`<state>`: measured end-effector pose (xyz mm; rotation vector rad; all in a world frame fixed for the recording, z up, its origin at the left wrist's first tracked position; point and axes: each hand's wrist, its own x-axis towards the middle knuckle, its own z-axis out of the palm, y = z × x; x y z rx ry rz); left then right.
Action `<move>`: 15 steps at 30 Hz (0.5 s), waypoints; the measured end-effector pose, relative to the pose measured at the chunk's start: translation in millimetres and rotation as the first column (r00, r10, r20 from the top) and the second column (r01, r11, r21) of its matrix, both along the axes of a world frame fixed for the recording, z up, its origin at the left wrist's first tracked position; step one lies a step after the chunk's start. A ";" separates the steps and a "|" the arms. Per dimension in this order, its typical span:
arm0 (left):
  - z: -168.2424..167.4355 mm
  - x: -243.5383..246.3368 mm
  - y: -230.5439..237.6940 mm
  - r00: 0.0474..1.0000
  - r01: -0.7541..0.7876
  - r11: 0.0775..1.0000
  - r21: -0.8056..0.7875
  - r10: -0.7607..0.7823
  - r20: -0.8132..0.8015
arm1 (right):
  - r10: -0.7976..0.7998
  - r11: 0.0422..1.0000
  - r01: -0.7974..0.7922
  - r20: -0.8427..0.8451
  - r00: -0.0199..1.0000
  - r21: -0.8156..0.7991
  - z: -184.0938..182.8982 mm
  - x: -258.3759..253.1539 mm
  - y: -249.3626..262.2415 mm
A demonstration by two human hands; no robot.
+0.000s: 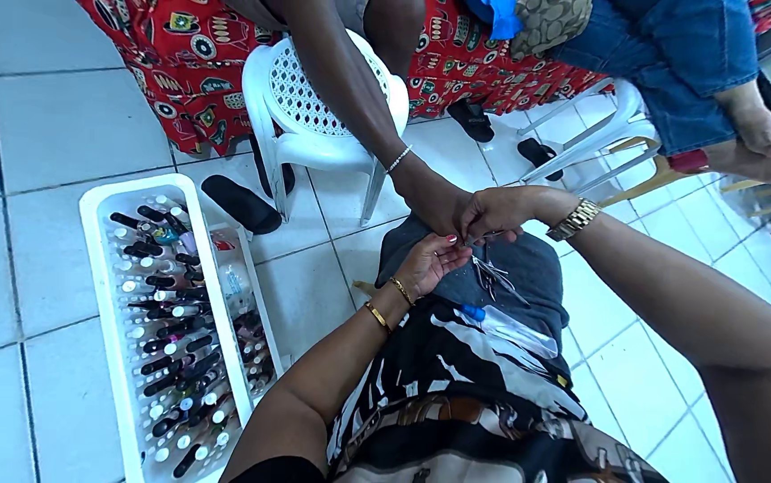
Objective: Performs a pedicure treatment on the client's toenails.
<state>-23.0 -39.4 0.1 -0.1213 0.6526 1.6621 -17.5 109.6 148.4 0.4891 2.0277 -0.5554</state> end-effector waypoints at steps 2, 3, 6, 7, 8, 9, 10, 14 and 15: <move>0.1 0.4 -3.6 0.997 0.006 1.000 -0.020 -0.007 -0.071 | 0.012 0.998 -0.018 -0.097 0.995 -0.056 10.2 4.7 4.7; -0.8 0.8 -6.3 0.995 0.005 1.000 -0.016 -0.007 -0.104 | 0.005 0.995 -0.025 -0.212 0.977 -0.092 19.0 10.0 6.8; 2.1 2.5 -3.0 0.991 -0.011 1.000 -0.021 0.008 -0.132 | -0.207 0.951 0.005 -0.627 0.751 -0.308 41.4 44.3 7.8; 4.6 3.7 -2.0 0.991 -0.022 0.999 -0.037 0.017 -0.131 | -0.350 0.897 0.020 -0.682 0.642 -0.442 40.8 57.8 3.8; 6.5 5.0 -1.6 0.991 -0.036 0.998 -0.050 0.029 -0.131 | -0.479 0.823 0.025 -0.671 0.566 -0.567 39.3 71.0 -1.1; 7.5 6.0 -1.3 0.991 -0.050 0.997 -0.061 0.042 -0.126 | -0.559 0.766 0.026 -0.646 0.520 -0.642 36.5 84.4 -5.4; 7.6 6.8 -0.5 0.990 -0.060 0.996 -0.064 0.051 -0.129 | -0.586 0.752 0.034 -0.645 0.491 -0.658 33.7 98.2 -8.6; 9.8 10.9 4.3 0.986 -0.092 0.992 -0.081 0.080 -0.147 | -0.540 0.828 0.157 -0.690 0.482 -0.539 23.5 158.5 -5.4; 10.5 11.7 5.5 0.986 -0.096 0.992 -0.078 0.084 -0.145 | -0.556 0.823 0.195 -0.684 0.472 -0.534 21.8 174.3 0.2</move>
